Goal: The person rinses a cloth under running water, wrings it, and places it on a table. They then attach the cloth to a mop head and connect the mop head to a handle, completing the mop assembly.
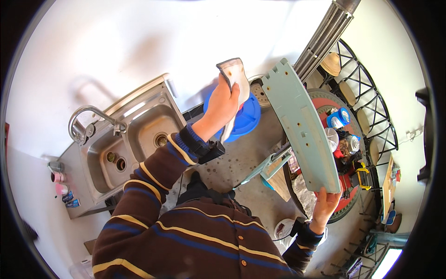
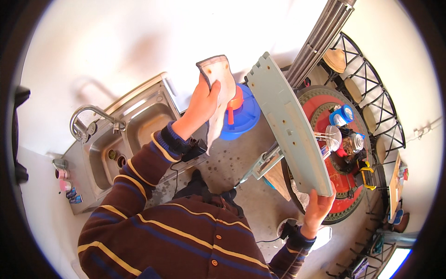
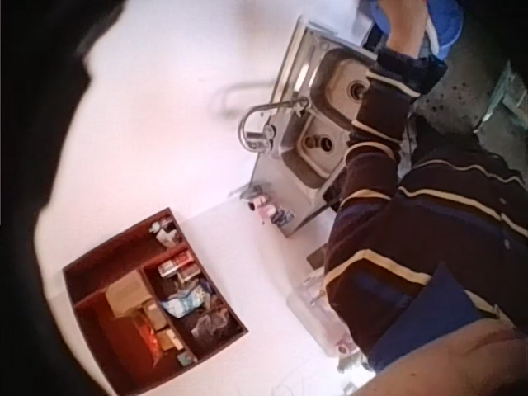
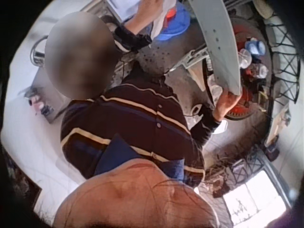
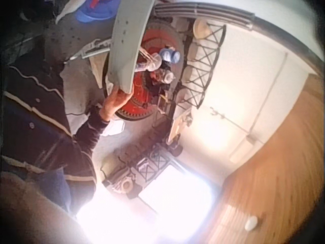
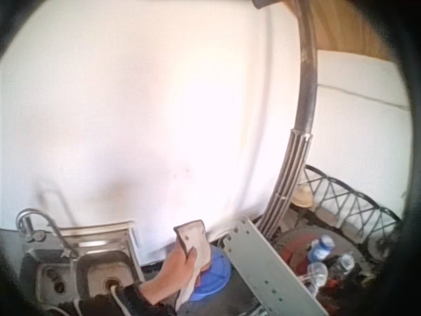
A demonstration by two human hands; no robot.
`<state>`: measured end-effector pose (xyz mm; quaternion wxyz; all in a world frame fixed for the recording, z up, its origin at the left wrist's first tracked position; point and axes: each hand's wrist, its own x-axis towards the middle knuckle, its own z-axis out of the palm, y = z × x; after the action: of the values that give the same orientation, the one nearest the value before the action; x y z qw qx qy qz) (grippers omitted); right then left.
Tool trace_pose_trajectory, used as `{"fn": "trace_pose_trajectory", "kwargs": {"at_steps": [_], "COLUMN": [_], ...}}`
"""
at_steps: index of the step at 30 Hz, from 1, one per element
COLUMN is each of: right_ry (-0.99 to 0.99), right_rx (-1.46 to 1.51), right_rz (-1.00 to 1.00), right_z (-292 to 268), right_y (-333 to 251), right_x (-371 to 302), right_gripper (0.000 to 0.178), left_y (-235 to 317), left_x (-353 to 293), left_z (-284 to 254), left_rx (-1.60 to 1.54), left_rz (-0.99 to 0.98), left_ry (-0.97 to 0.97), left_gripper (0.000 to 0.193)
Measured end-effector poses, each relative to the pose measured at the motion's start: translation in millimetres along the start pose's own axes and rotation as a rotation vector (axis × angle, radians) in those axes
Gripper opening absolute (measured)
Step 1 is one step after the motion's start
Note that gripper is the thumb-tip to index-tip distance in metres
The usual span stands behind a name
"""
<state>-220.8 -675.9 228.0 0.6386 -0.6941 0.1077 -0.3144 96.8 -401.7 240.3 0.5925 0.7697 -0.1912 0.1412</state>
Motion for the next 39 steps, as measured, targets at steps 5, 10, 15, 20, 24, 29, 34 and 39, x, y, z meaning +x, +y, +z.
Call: {"fn": "trace_pose_trajectory", "kwargs": {"at_steps": [5, 10, 15, 20, 24, 29, 34, 39], "right_ry": [-0.114, -0.168, -0.103, -0.14, -0.075, -0.111, -0.06, -0.101], "right_rx": [-0.206, -0.241, -0.193, -0.341, -0.312, -0.34, -0.276, -0.325], "right_rz": [0.192, 0.333, 0.36, 0.307, 0.272, 0.205, 0.206, 0.19], "right_z": [2.9, 3.6, 13.2, 21.5, 30.5, 38.0, 40.1, 35.2], "right_y": [-18.3, -14.4, -4.5, -5.7, -9.3, -12.2, -8.6, -5.2], "right_x": [7.4, 10.0, -3.0, -8.5, -17.4, -30.3, -45.6, -55.8], "right_gripper": [0.062, 0.064, 0.064, 0.054, 0.045, 0.045, 0.049, 0.052], "left_y": [21.6, 36.8, 54.3, 67.5, 63.6, 52.7, 56.0, 65.2], "left_x": [3.7, 5.6, 5.9, 3.1, 11.9, 38.5, 43.5, 32.4], "left_z": [3.8, 10.4, 4.0, -11.5, -12.3, -8.7, 1.2, 5.9], "left_rx": [-0.024, -0.095, -0.068, -0.003, 0.01, -0.007, 0.027, 0.039], "left_rz": [-0.008, 0.117, 0.101, 0.106, 0.106, 0.019, -0.105, -0.112], "left_ry": [-0.041, -0.062, -0.122, -0.152, -0.18, -0.33, -0.476, -0.504], "left_gripper": [0.041, 0.038, 0.037, 0.036, 0.036, 0.038, 0.04, 0.036]}}
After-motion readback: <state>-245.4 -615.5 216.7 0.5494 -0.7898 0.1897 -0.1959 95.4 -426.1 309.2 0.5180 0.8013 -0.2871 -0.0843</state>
